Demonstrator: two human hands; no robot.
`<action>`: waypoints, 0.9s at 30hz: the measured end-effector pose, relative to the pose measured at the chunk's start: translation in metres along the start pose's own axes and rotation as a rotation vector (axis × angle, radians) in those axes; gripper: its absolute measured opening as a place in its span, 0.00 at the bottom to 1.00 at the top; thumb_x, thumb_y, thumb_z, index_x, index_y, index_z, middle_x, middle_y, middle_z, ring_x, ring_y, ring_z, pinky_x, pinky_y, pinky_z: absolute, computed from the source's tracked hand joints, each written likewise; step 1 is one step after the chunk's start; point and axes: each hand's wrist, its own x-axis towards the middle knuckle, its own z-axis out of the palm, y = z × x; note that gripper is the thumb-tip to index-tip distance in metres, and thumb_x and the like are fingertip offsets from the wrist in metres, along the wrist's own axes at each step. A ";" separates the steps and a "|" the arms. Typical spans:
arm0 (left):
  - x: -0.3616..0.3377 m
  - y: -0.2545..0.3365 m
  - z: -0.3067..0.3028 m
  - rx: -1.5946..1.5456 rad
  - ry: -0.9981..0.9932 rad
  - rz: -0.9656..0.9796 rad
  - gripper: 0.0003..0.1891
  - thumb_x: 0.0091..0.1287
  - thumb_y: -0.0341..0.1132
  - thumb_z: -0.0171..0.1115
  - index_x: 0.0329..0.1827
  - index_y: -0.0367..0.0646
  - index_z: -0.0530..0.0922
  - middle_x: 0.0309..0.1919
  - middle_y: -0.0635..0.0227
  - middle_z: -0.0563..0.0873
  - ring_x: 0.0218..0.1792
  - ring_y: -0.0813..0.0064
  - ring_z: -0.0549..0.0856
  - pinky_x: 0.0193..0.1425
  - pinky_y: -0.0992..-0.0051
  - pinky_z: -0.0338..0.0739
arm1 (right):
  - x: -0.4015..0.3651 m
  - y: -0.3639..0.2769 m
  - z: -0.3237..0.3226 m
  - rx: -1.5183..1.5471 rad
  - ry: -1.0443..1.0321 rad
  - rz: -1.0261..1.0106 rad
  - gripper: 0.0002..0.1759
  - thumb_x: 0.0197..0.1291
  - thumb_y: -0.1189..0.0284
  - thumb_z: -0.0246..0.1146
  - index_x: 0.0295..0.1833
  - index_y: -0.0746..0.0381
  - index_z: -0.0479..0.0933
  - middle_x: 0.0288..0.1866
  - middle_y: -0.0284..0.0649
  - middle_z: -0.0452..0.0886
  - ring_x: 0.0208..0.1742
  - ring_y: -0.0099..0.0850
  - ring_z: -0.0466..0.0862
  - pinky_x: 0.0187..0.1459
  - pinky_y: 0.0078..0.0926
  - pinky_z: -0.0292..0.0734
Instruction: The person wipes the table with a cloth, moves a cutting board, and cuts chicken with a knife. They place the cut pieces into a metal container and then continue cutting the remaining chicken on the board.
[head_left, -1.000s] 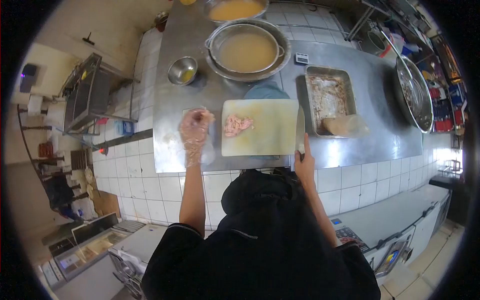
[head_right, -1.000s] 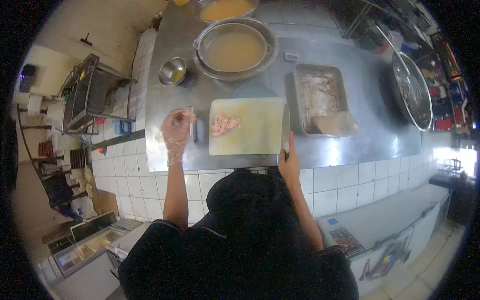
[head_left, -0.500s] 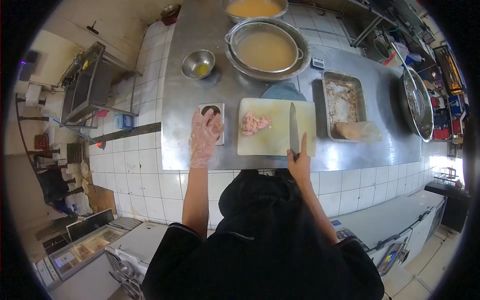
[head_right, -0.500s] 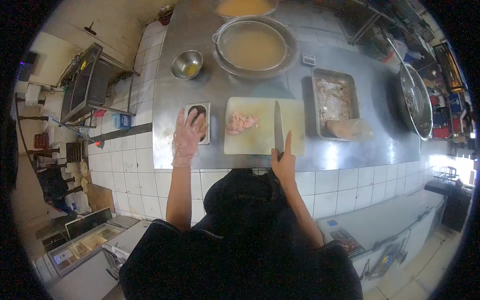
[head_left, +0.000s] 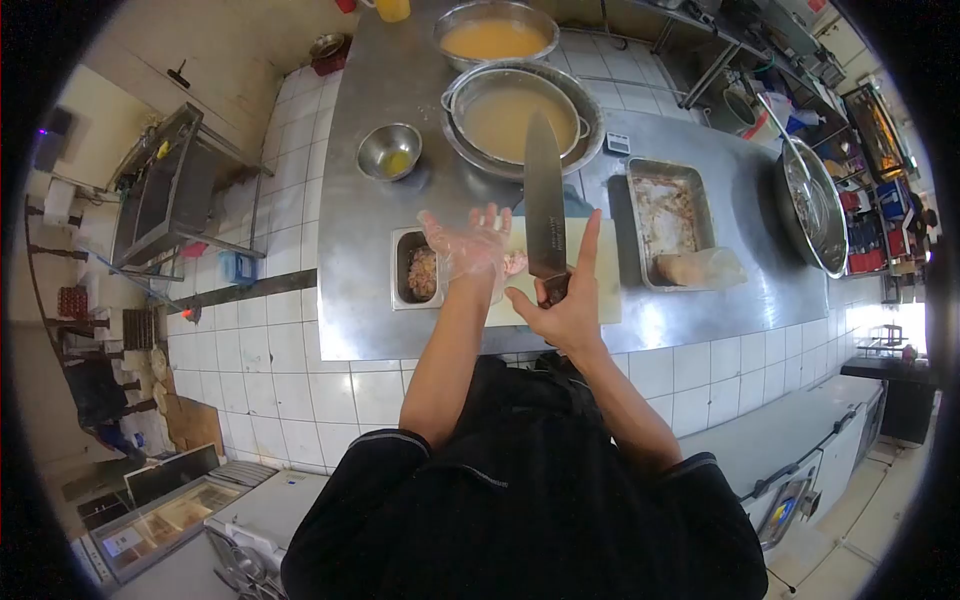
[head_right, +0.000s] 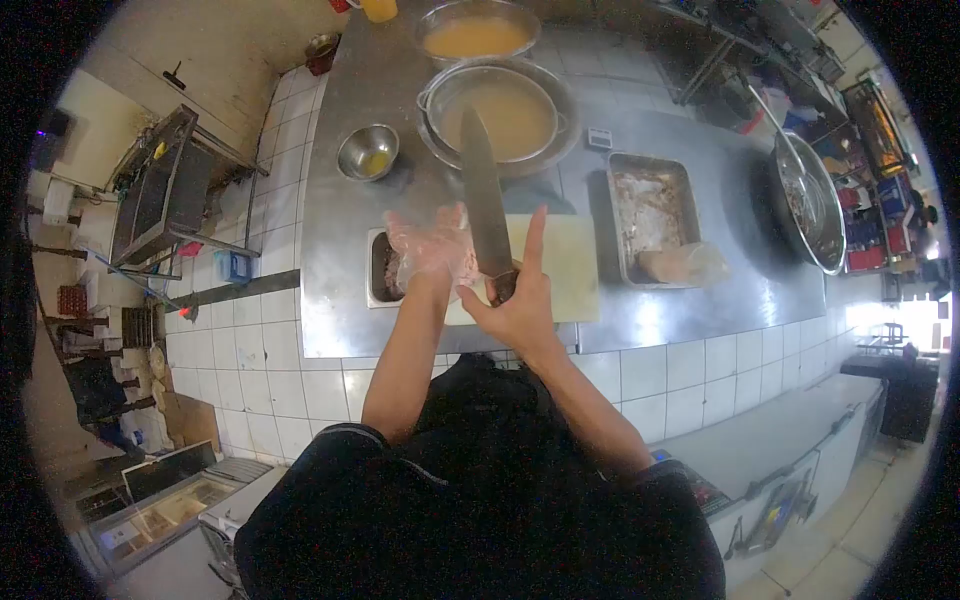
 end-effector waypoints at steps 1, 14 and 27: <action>0.004 -0.007 -0.003 -0.032 0.011 -0.022 0.58 0.65 0.72 0.59 0.87 0.64 0.32 0.85 0.62 0.49 0.84 0.51 0.56 0.82 0.44 0.57 | 0.001 -0.003 -0.004 0.037 -0.030 -0.017 0.74 0.52 0.83 0.72 0.87 0.51 0.20 0.29 0.30 0.77 0.24 0.17 0.71 0.28 0.17 0.68; -0.036 -0.073 0.015 0.027 -0.006 -0.005 0.50 0.67 0.62 0.65 0.87 0.64 0.45 0.81 0.58 0.58 0.79 0.49 0.64 0.79 0.45 0.62 | 0.015 -0.035 -0.102 -0.171 -0.363 -0.100 0.42 0.69 0.79 0.63 0.85 0.61 0.53 0.30 0.34 0.73 0.30 0.22 0.71 0.35 0.20 0.67; -0.037 -0.106 0.023 0.088 -0.125 -0.039 0.53 0.65 0.65 0.65 0.87 0.68 0.42 0.81 0.60 0.59 0.81 0.51 0.62 0.78 0.45 0.62 | -0.003 -0.021 -0.126 -0.057 -0.018 -0.163 0.69 0.53 0.77 0.78 0.89 0.55 0.33 0.34 0.33 0.82 0.22 0.15 0.70 0.26 0.13 0.66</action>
